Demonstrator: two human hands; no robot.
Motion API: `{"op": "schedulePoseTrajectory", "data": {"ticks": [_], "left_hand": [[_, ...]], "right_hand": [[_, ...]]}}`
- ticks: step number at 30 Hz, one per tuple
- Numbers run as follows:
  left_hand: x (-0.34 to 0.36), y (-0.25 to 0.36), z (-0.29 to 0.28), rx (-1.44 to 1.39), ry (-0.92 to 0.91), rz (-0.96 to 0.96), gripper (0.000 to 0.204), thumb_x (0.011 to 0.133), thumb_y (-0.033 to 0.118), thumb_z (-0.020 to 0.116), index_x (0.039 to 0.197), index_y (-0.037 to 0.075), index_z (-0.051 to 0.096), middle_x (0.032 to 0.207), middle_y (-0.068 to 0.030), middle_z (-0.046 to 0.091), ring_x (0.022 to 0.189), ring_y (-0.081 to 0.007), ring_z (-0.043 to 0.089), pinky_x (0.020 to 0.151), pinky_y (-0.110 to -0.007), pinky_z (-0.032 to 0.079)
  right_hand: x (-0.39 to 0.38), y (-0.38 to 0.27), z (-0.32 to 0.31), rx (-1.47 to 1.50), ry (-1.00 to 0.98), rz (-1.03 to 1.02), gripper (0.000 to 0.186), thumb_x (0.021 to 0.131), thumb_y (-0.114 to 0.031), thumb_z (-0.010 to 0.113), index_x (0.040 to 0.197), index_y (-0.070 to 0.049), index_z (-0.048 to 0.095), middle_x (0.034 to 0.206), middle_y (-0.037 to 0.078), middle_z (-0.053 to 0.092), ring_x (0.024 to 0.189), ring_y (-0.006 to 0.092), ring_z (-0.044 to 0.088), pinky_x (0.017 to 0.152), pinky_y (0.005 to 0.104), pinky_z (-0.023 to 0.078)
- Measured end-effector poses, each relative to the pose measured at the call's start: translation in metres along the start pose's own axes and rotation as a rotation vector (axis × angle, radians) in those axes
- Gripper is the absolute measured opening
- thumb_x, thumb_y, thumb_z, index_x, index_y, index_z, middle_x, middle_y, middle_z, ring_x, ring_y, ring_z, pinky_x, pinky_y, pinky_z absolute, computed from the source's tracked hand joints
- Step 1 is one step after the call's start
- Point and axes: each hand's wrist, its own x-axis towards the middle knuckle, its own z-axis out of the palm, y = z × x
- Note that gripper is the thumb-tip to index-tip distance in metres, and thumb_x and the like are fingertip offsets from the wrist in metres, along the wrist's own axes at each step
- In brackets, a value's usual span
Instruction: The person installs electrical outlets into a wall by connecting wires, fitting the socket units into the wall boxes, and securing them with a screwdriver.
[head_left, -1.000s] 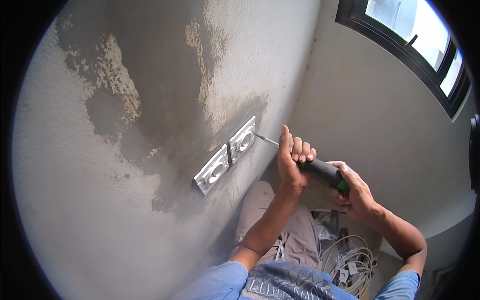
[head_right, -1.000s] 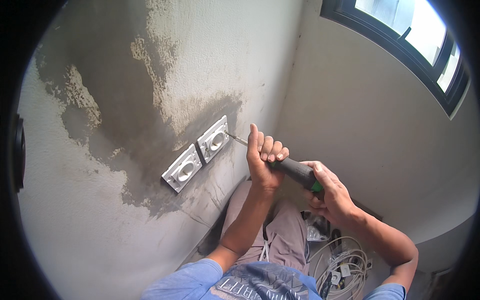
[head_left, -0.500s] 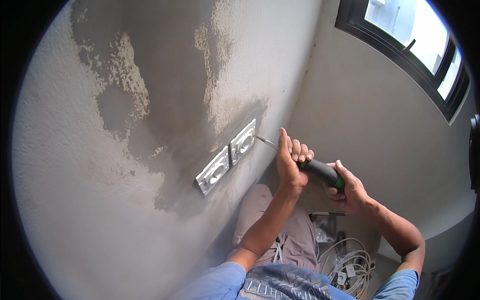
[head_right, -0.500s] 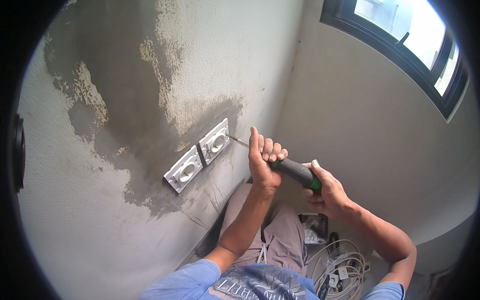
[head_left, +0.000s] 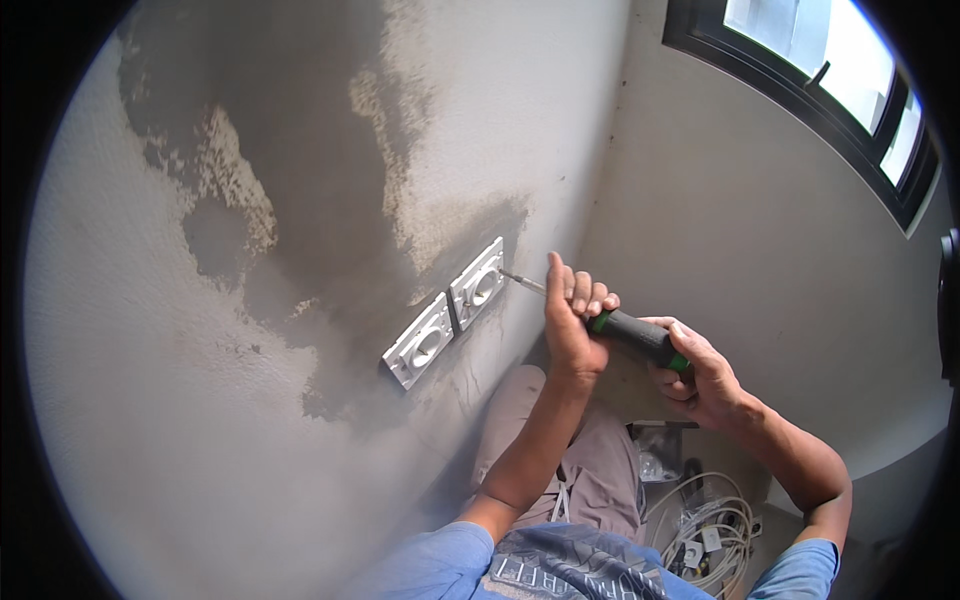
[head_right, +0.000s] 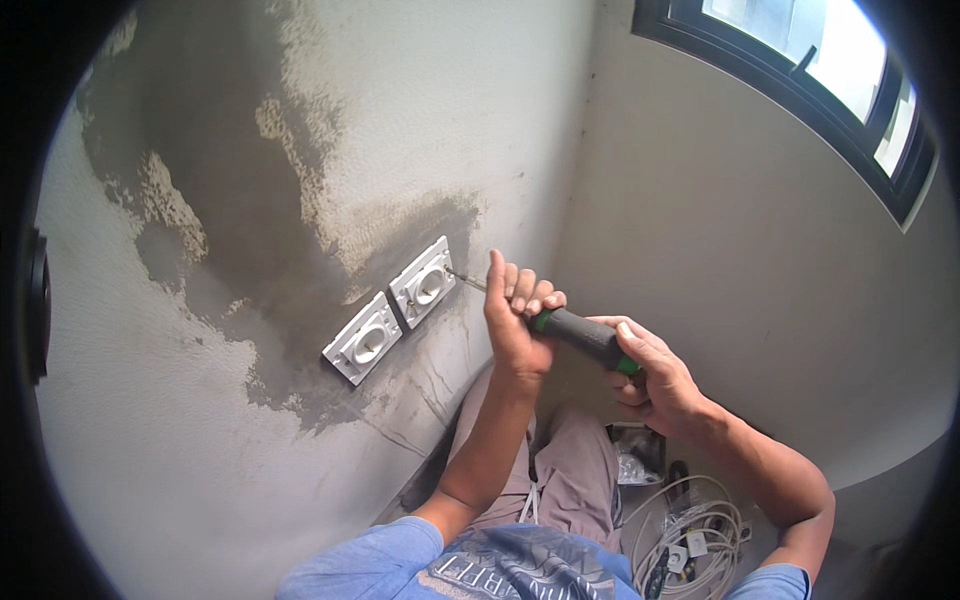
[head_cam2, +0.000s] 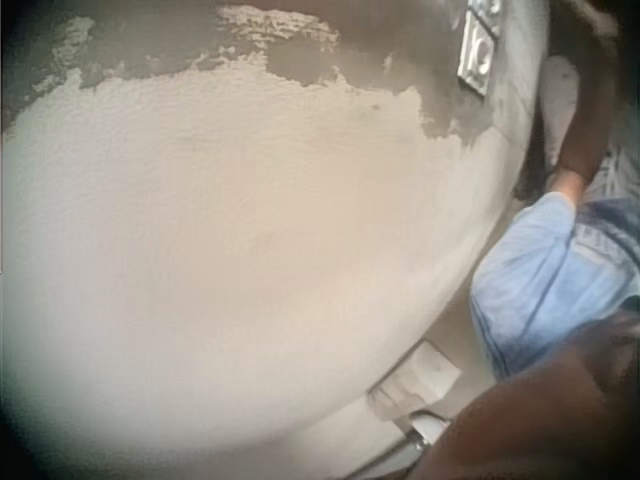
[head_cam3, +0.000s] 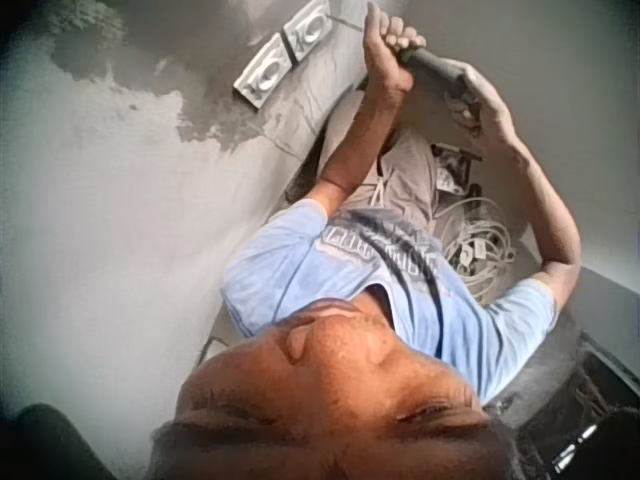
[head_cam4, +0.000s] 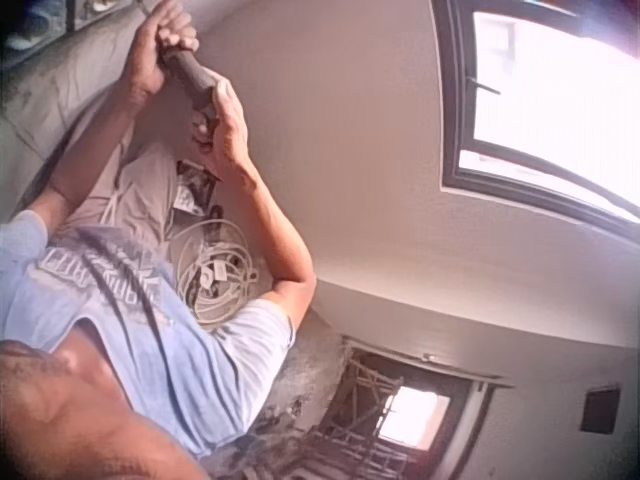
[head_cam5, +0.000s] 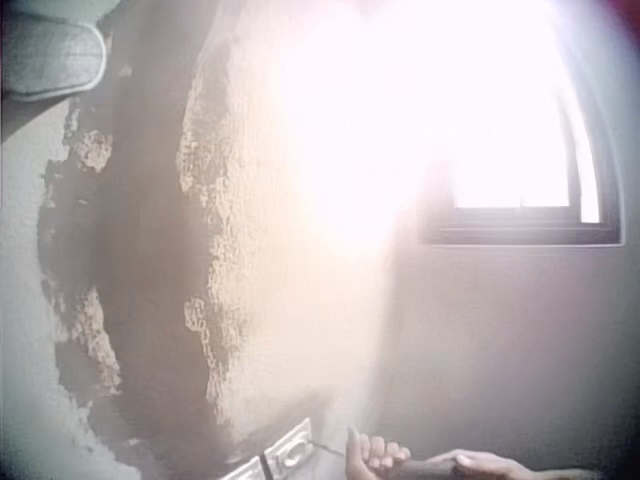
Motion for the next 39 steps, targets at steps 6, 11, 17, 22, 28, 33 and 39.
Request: {"op": "schedulePoseTrajectory", "data": {"ticks": [6, 11, 17, 22, 28, 33, 39], "left_hand": [[0.001, 0.006, -0.005, -0.068, -0.084, -0.014, 0.050, 0.105, 0.041, 0.047, 0.062, 0.019, 0.032, 0.050, 0.0068, 0.026, 0.043, -0.0062, 0.029, 0.050, -0.024, 0.039], [-0.002, 0.013, -0.009, -0.025, -0.093, -0.032, 0.049, 0.105, 0.039, 0.048, 0.063, 0.018, 0.034, 0.052, 0.0057, 0.029, 0.048, -0.0073, 0.033, 0.054, -0.025, 0.041], [0.000, 0.000, -0.003, 0.070, 0.020, 0.036, 0.047, 0.104, 0.038, 0.049, 0.065, 0.017, 0.036, 0.057, 0.0043, 0.033, 0.057, -0.0087, 0.037, 0.063, -0.026, 0.043], [-0.025, -0.007, -0.012, 0.343, -0.035, -0.018, 0.048, 0.107, 0.040, 0.042, 0.066, 0.016, 0.036, 0.057, 0.0038, 0.032, 0.055, -0.0103, 0.036, 0.065, -0.030, 0.044], [-0.100, 0.013, -0.050, 1.794, -0.317, 0.194, 0.042, 0.101, 0.045, 0.051, 0.097, 0.005, 0.063, 0.100, -0.0104, 0.061, 0.094, -0.0234, 0.060, 0.088, -0.037, 0.048], [-0.071, 0.072, 0.027, 2.995, -0.516, 1.191, 0.053, 0.078, 0.026, 0.083, 0.123, 0.007, 0.064, 0.125, -0.0092, 0.058, 0.123, -0.0270, 0.047, 0.105, -0.042, 0.034], [-0.038, 0.104, 0.028, 3.643, -0.359, 1.024, 0.066, 0.078, 0.040, 0.081, 0.136, 0.017, 0.060, 0.136, -0.0019, 0.051, 0.130, -0.0222, 0.039, 0.114, -0.044, 0.016]], "right_hand": [[-0.004, 0.004, 0.004, -1.348, 0.121, -0.712, 0.059, 0.094, -0.026, 0.064, 0.147, -0.017, 0.041, 0.091, 0.010, 0.051, 0.068, 0.0222, 0.056, 0.060, 0.0359, 0.050], [0.000, -0.003, 0.004, -1.716, 0.054, -0.768, 0.060, 0.087, -0.020, 0.071, 0.141, -0.009, 0.049, 0.083, 0.015, 0.053, 0.064, 0.0281, 0.058, 0.060, 0.0383, 0.051], [0.003, -0.003, -0.007, -0.319, -0.026, -0.161, 0.047, 0.102, -0.038, 0.051, 0.136, -0.006, 0.051, 0.078, -0.003, 0.049, 0.062, 0.0036, 0.042, 0.053, 0.0212, 0.036], [-0.001, 0.043, -0.030, -0.560, -0.022, -0.450, 0.054, 0.094, -0.033, 0.064, 0.138, -0.005, 0.048, 0.088, 0.006, 0.062, 0.077, 0.0127, 0.059, 0.076, 0.0315, 0.049], [0.009, 0.219, -0.033, -0.241, -0.040, -0.343, 0.022, 0.081, -0.015, 0.075, 0.095, -0.002, 0.063, 0.079, 0.002, 0.062, 0.077, 0.0094, 0.056, 0.072, 0.0294, 0.048], [0.012, 0.294, -0.049, -0.024, -0.083, -0.096, 0.022, 0.084, -0.020, 0.076, 0.089, -0.004, 0.062, 0.072, 0.000, 0.057, 0.068, 0.0080, 0.051, 0.063, 0.0282, 0.044], [0.024, 0.304, -0.072, -0.047, -0.211, -0.219, 0.021, 0.084, -0.018, 0.075, 0.090, -0.003, 0.062, 0.071, 0.000, 0.056, 0.067, 0.0095, 0.051, 0.063, 0.0289, 0.044]]}}
